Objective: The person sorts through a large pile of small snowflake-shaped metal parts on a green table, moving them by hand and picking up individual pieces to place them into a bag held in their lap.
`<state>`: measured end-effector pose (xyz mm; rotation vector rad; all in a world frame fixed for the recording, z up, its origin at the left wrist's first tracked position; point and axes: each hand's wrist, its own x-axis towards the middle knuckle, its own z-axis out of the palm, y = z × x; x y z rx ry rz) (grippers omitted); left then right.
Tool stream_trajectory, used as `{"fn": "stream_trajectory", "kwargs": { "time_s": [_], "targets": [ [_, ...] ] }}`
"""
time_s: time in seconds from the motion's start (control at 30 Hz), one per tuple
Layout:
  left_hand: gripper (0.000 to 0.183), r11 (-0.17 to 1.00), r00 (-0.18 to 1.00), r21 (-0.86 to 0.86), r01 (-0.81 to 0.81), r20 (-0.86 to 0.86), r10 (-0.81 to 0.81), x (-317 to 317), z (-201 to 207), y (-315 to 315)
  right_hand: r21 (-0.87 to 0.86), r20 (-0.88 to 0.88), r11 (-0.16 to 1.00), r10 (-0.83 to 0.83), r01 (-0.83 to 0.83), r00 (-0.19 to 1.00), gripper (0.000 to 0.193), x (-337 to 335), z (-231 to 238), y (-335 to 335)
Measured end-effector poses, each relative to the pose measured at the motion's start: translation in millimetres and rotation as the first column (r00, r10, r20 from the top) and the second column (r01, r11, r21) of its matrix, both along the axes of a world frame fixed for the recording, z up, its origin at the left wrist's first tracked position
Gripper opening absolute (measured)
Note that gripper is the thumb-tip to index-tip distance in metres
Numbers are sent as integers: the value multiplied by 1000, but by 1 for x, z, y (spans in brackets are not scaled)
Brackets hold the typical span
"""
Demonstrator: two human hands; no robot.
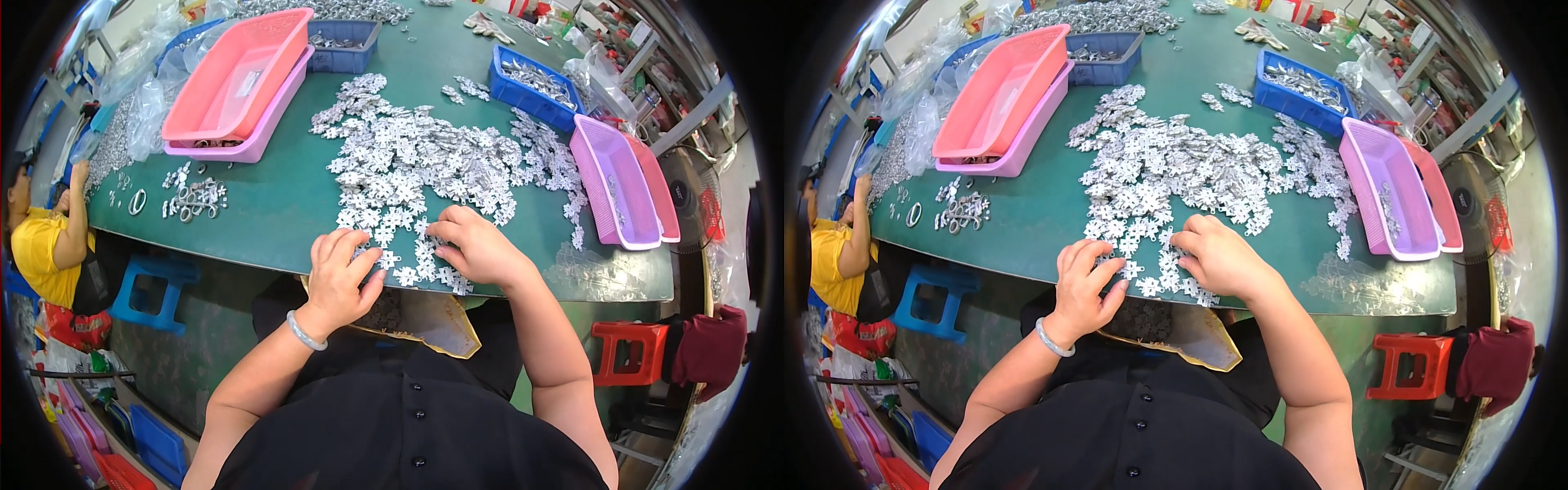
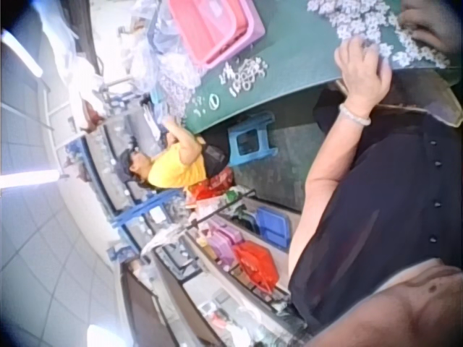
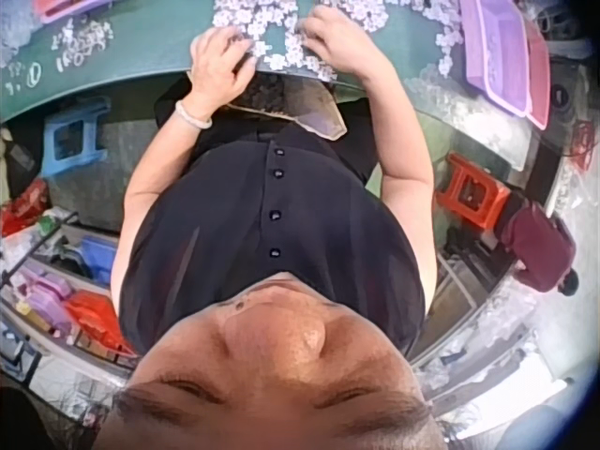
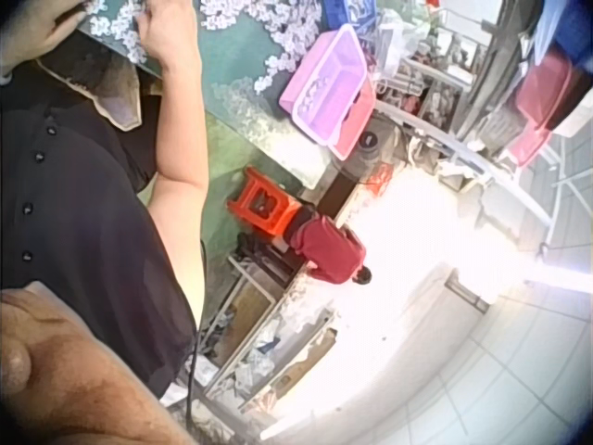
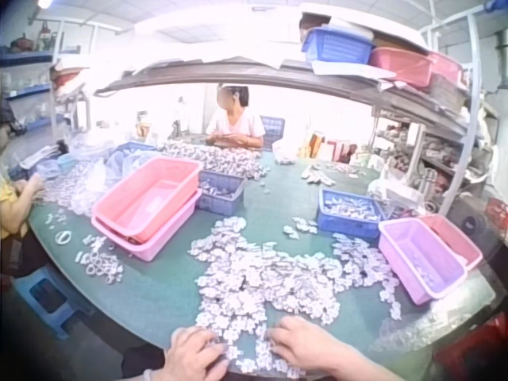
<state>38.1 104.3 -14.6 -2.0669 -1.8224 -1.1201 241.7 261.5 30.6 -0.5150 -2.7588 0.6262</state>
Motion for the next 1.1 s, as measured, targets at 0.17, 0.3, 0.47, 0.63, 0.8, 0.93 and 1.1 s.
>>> {"fn": "stream_trajectory", "kwargs": {
  "time_s": [0.17,0.3,0.47,0.63,0.8,0.93,1.1],
  "targets": [
    [27,1000,1000,16,16,15,-17,1,-1,0,-66,36,998,-1,3,999,25,-3,3,0],
    [27,999,999,37,22,25,-23,-1,-2,0,-8,15,997,-78,78,997,28,-10,0,-9],
    [34,1000,999,29,1,53,-2,1,-1,-1,-89,-31,996,13,-16,999,32,-15,3,-11],
    [38,997,998,-56,-58,-10,58,6,4,2,22,66,996,-84,83,994,31,-28,-2,-16],
    [35,999,1000,-41,-15,-4,15,2,3,0,-14,121,1000,12,-10,993,29,-24,2,-17],
    [34,1000,995,-2,25,96,-25,-4,0,-2,-54,-51,998,-48,46,998,26,-29,1,-20],
    [38,999,885,21,-36,466,22,-16,-4,-5,-47,44,999,-7,9,999,27,-31,3,-26]
  ]
}}
